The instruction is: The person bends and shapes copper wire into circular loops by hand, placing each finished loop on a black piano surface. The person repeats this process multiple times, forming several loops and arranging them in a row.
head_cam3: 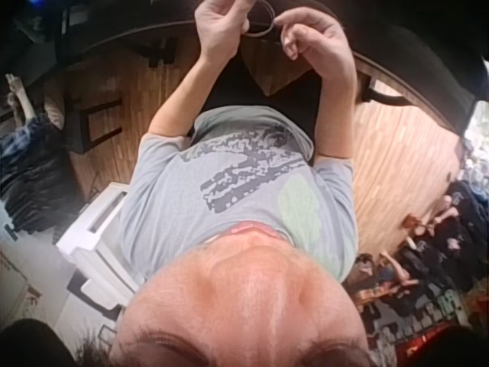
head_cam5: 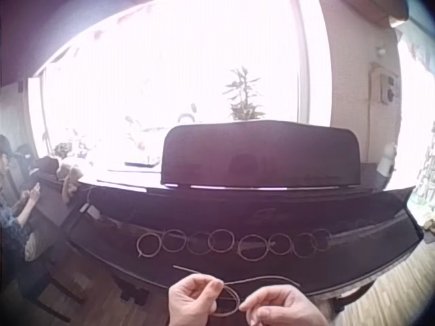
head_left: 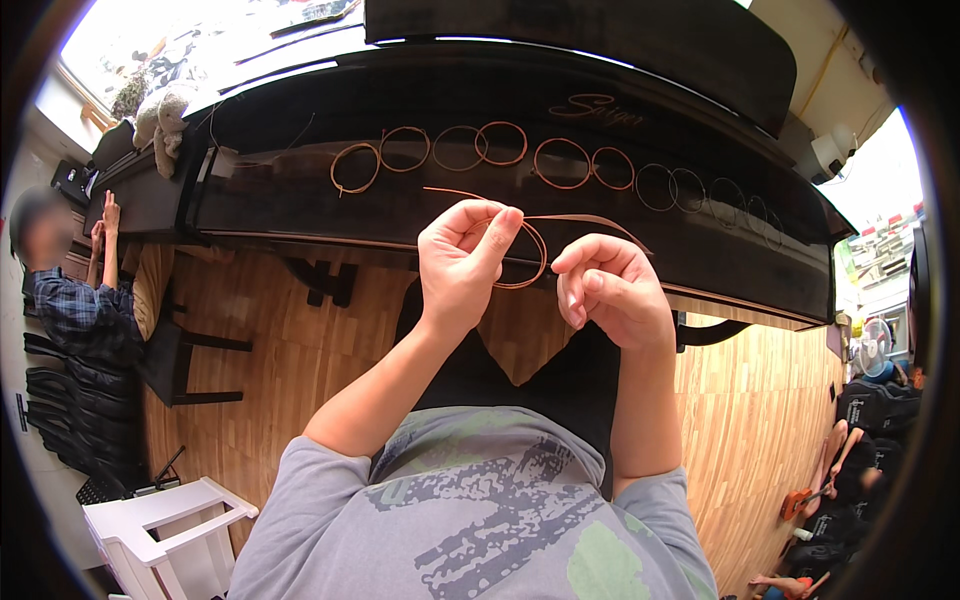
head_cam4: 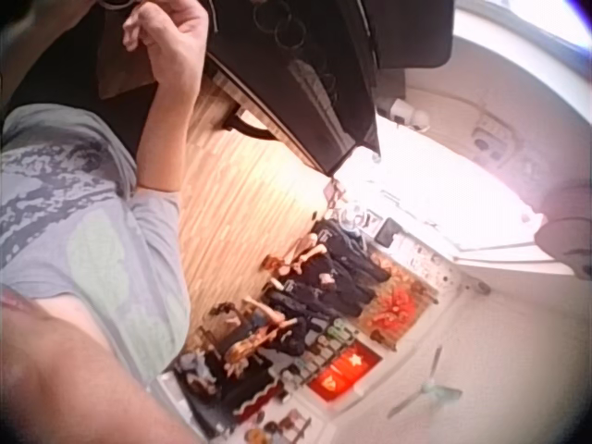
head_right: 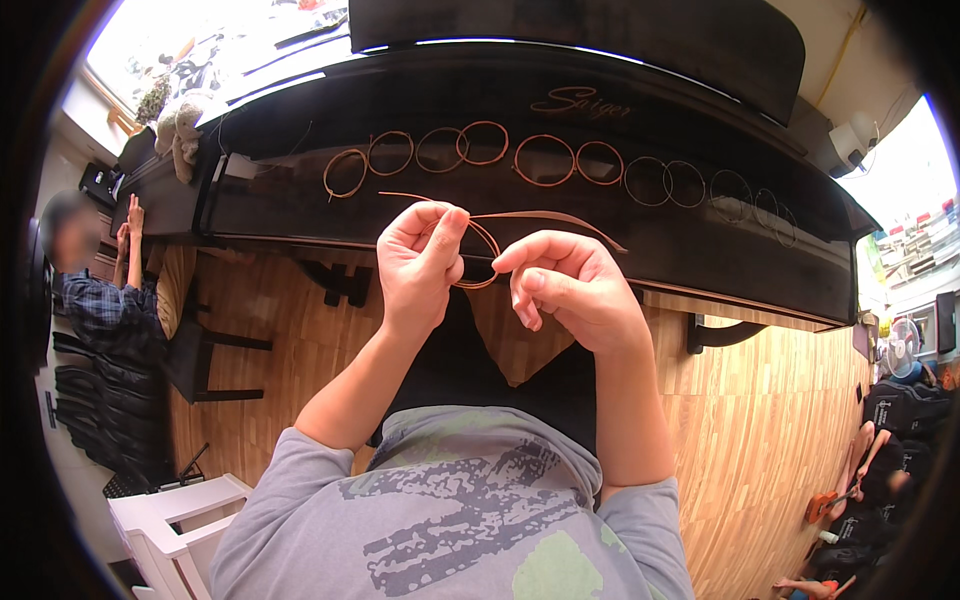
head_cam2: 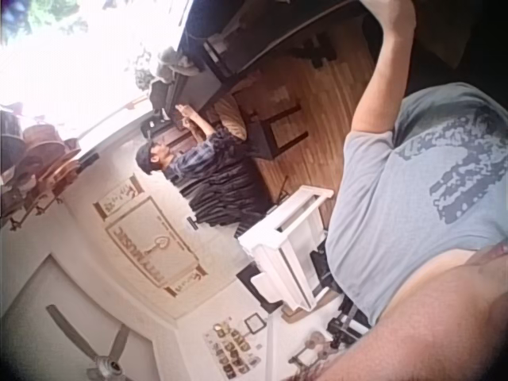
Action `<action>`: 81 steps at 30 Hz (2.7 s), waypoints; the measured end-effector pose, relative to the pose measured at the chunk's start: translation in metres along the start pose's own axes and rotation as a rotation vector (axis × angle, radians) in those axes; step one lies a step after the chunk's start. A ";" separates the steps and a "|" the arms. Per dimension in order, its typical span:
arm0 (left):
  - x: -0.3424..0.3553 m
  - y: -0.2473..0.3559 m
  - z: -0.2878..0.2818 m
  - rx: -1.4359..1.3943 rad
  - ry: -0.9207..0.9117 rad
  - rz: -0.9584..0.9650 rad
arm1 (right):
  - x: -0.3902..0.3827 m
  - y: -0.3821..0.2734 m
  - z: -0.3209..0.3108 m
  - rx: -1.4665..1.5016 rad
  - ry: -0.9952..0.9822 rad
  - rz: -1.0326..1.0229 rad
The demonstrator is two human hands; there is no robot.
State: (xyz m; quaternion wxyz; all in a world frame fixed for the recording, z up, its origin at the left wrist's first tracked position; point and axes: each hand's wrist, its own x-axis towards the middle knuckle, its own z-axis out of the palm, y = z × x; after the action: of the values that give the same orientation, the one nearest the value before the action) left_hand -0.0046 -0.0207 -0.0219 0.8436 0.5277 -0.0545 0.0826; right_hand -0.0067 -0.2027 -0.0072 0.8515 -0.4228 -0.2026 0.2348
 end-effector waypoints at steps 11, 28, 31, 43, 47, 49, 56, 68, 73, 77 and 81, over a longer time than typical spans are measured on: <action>0.000 0.004 -0.001 -0.106 -0.010 -0.012 | 0.005 0.008 -0.016 -0.220 0.095 0.074; -0.001 -0.002 -0.001 -0.032 -0.025 -0.020 | 0.002 -0.001 -0.003 -0.159 -0.047 -0.251; 0.001 -0.001 0.001 -0.092 -0.011 -0.076 | 0.004 0.001 0.017 -0.437 0.184 -0.385; 0.005 -0.008 0.002 -0.129 0.068 -0.030 | 0.016 0.031 0.019 -1.632 0.379 -0.939; 0.003 -0.011 0.002 -0.211 0.074 -0.045 | 0.018 0.037 0.022 -1.619 0.462 -0.867; 0.003 -0.009 0.004 -0.240 0.082 -0.034 | 0.016 0.036 0.023 -1.541 0.530 -0.775; 0.003 -0.009 0.001 -0.368 0.038 -0.150 | 0.016 0.033 0.019 -0.970 0.466 -0.394; 0.011 -0.004 -0.005 -0.309 0.080 -0.137 | 0.006 0.021 0.023 -0.600 0.374 -0.061; 0.016 -0.006 -0.012 -0.103 0.108 -0.016 | -0.003 0.011 0.004 -0.439 0.294 -0.001; 0.014 -0.007 -0.009 -0.040 0.075 0.072 | 0.001 0.020 0.000 -0.499 0.280 -0.059; 0.009 -0.016 -0.013 0.013 0.022 0.109 | 0.005 0.019 0.009 -0.506 0.319 0.074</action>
State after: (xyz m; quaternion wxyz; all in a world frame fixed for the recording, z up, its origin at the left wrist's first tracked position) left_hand 0.0076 -0.0149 -0.0399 0.8349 0.5285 -0.0734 0.1348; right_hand -0.0117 -0.1836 -0.0168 0.7309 -0.6603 -0.1030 0.1384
